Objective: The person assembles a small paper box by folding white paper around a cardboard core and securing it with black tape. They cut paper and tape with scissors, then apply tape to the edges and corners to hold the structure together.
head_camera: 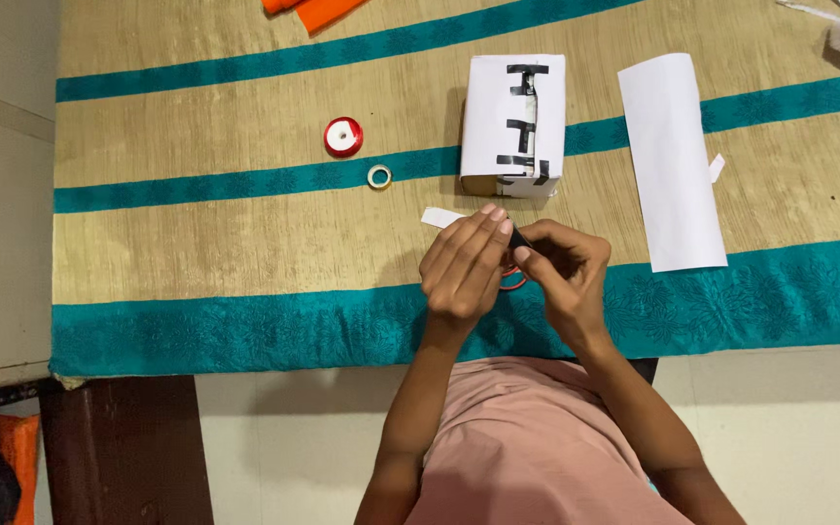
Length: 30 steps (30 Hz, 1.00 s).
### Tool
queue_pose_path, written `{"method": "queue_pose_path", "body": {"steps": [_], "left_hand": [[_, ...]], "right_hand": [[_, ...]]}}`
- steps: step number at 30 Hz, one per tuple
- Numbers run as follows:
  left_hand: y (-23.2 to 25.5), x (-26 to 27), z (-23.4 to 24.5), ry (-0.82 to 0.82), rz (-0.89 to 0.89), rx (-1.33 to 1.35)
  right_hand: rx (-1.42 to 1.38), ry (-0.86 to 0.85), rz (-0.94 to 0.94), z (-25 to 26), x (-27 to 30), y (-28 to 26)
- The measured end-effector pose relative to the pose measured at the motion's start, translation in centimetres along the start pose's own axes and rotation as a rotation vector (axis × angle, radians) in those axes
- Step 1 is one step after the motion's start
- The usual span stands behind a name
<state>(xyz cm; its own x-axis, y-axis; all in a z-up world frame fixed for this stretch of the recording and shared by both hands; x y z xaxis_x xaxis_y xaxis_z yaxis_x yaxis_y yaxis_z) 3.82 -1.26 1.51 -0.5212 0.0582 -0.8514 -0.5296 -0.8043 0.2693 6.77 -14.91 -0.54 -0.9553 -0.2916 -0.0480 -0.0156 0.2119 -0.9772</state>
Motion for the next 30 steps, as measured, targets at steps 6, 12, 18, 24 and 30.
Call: {"method": "queue_pose_path", "body": {"steps": [6,12,18,24,30], "left_hand": [[0.2,0.1,-0.1,-0.015,-0.053,-0.005],[0.4,0.1,-0.3,-0.039,-0.091,-0.018],[-0.7,-0.4,0.2,0.041,0.163,0.154],[-0.7,-1.6,1.1,-0.111,0.494,0.32],[0.2,-2.0,2.1,-0.085,0.384,0.24]], "right_hand": [[0.003,0.065,0.031,0.6,0.2,0.5],[0.06,0.126,0.021,0.9,0.3,1.7],[-0.078,-0.081,-0.018,0.1,0.6,1.3],[0.072,-0.016,-0.044,-0.5,0.4,0.6],[0.226,0.041,0.165,-0.6,0.6,-0.1]]}}
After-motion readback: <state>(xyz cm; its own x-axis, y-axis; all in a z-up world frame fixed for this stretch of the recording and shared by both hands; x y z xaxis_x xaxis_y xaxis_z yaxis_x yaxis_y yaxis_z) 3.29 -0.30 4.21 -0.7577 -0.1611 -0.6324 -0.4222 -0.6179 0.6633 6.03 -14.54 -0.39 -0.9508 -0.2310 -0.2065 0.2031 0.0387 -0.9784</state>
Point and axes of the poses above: each hand's wrist, its own x-axis away from the middle knuckle, its own z-axis out of the back of the hand, y = z × x, the point moved 2 cm from there along -x, towards the middle knuckle, and after that the axes turned 3 degrees about -z, right-handed, at the moved point
